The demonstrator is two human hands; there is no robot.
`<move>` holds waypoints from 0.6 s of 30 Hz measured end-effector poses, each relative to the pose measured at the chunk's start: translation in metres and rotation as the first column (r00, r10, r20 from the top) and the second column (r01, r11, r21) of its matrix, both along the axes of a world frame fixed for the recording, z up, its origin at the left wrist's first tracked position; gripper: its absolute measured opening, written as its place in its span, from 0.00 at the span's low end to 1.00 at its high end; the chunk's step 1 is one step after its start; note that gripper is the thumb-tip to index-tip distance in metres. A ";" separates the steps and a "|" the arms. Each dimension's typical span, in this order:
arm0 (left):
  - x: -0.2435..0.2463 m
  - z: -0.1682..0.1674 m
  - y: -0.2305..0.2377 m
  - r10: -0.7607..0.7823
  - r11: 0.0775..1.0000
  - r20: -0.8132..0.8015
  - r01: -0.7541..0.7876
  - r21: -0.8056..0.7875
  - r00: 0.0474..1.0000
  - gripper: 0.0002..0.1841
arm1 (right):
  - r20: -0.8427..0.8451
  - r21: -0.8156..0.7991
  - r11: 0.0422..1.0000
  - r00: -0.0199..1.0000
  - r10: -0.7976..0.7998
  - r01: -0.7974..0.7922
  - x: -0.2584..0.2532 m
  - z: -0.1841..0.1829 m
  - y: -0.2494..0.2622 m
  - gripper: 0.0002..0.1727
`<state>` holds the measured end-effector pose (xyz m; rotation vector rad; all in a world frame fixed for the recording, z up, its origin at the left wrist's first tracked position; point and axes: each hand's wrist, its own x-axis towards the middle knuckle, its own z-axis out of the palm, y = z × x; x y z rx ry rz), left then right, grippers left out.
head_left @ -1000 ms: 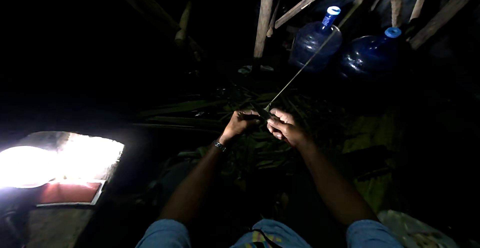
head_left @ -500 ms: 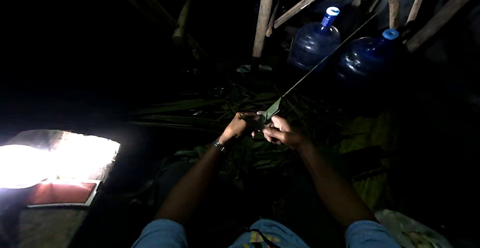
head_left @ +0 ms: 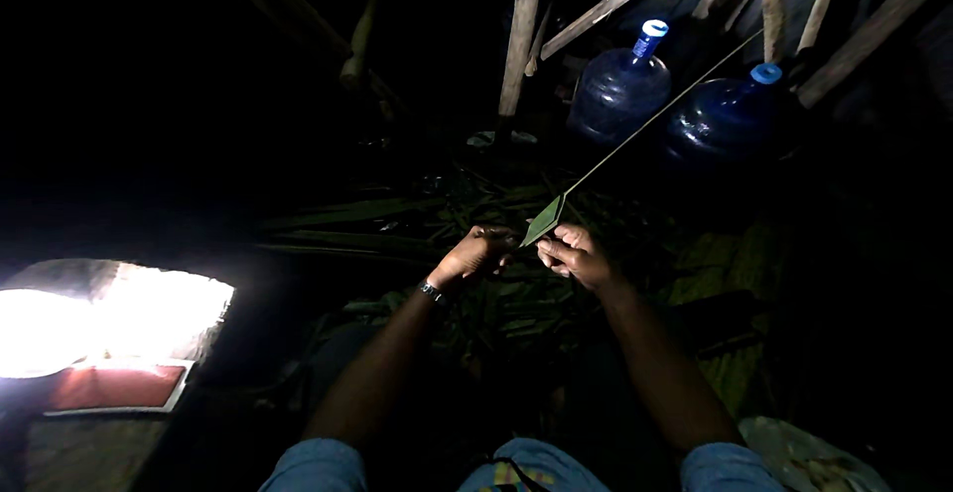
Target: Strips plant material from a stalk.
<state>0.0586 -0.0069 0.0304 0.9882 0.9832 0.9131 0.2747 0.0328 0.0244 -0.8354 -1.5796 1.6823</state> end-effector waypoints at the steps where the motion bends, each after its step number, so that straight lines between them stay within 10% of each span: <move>1: 0.002 -0.002 0.000 0.033 0.999 -0.025 -0.032 0.023 0.999 0.12 | 0.005 -0.013 0.999 0.999 -0.041 0.041 -0.002 0.002 -0.002 0.08; 13: -0.001 -0.003 -0.003 0.069 0.993 -0.086 -0.077 -0.085 0.994 0.10 | -0.120 -0.029 0.880 0.873 -0.474 0.474 0.036 0.010 0.030 0.19; 18: 0.012 0.001 -0.003 0.172 0.985 -0.165 -0.171 0.020 0.971 0.10 | 0.033 -0.039 0.986 0.986 -0.164 0.165 0.022 0.007 0.008 0.26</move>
